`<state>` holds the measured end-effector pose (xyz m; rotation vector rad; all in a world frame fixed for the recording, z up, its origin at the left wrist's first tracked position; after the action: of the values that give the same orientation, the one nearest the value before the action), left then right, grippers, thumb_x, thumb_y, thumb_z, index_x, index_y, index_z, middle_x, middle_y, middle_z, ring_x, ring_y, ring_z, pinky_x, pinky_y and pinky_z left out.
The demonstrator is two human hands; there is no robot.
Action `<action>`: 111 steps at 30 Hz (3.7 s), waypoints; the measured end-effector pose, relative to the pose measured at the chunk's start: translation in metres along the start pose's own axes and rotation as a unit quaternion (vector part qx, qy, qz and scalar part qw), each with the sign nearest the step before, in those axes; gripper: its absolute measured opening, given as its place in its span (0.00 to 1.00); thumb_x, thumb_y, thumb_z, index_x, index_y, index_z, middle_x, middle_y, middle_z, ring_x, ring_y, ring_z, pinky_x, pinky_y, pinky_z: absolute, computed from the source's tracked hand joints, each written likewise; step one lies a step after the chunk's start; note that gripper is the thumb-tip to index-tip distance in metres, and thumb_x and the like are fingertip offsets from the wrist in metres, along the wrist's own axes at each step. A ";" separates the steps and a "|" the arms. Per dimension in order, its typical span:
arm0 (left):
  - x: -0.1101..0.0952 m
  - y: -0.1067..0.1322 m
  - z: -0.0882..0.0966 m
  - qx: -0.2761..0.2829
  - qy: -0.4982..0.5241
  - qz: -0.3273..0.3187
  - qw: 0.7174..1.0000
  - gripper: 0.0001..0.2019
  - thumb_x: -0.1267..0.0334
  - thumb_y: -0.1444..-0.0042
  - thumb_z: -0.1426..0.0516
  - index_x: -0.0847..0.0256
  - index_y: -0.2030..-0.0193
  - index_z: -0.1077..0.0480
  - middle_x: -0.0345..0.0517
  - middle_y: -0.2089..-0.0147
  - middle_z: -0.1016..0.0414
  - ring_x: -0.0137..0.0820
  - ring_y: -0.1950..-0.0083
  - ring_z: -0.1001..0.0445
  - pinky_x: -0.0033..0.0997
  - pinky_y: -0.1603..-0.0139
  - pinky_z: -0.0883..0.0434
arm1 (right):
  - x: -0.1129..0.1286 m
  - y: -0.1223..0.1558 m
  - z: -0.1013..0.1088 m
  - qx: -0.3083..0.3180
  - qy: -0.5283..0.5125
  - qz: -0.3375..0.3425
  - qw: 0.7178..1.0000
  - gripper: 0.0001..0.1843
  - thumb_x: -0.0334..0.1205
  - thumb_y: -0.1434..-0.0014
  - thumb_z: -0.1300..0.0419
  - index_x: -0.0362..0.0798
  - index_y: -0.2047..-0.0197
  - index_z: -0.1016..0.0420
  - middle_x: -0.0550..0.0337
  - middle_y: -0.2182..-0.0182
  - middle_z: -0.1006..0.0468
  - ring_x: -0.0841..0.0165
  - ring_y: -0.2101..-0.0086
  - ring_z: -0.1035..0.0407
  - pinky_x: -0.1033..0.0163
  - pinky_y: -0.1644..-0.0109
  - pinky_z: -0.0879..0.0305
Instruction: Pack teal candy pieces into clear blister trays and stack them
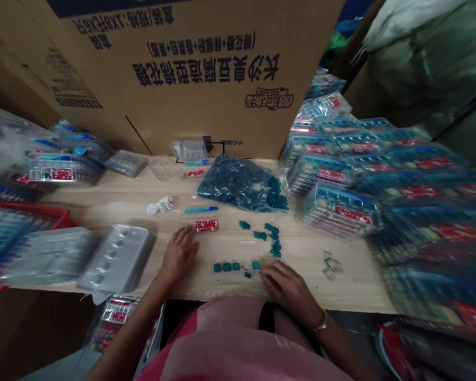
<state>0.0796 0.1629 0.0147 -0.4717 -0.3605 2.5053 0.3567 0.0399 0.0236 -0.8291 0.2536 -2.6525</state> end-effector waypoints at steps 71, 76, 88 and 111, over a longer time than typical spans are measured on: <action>-0.032 0.007 -0.007 0.121 0.030 -0.068 0.990 0.47 0.37 0.63 0.39 0.55 0.36 0.46 0.60 0.34 0.47 0.57 0.35 0.51 0.64 0.40 0.51 | 0.007 -0.100 -0.041 -0.054 -0.060 -0.161 0.984 0.10 0.35 0.43 0.46 0.45 0.57 0.31 0.54 0.65 0.27 0.65 0.66 0.31 0.61 0.62 0.34; -0.035 0.004 -0.006 0.111 0.063 -0.084 0.988 0.40 0.42 0.53 0.43 0.61 0.37 0.45 0.62 0.35 0.46 0.52 0.35 0.50 0.55 0.40 0.46 | -0.008 -0.096 -0.052 -0.115 -0.438 -0.247 0.857 0.18 0.51 0.45 0.46 0.46 0.59 0.31 0.59 0.73 0.26 0.70 0.76 0.33 0.64 0.72 0.35; -0.028 0.009 -0.005 0.083 0.123 -0.116 0.982 0.28 0.53 0.39 0.55 0.56 0.33 0.56 0.54 0.33 0.54 0.47 0.33 0.55 0.55 0.37 0.48 | -0.001 -0.119 -0.055 -0.086 -0.258 -0.163 0.949 0.07 0.32 0.53 0.40 0.47 0.68 0.30 0.62 0.72 0.28 0.70 0.71 0.33 0.66 0.66 0.36; -0.027 0.005 -0.006 0.087 0.098 -0.117 0.985 0.31 0.54 0.40 0.52 0.52 0.33 0.59 0.52 0.32 0.55 0.49 0.34 0.54 0.57 0.39 0.45 | -0.064 -0.076 0.033 -0.047 0.060 -0.260 0.963 0.11 0.31 0.43 0.46 0.49 0.60 0.25 0.56 0.63 0.25 0.69 0.64 0.30 0.67 0.60 0.38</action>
<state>0.1010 0.1445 0.0145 -0.5656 -0.1120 2.2169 0.4036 0.1325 0.0379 -0.8580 0.2149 -3.2100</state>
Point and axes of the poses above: each hand's wrist, its own y-axis away from the middle knuckle, its own z-axis out of the back of the hand, x = y × z, the point moved 3 cm from there along -y, towards the middle knuckle
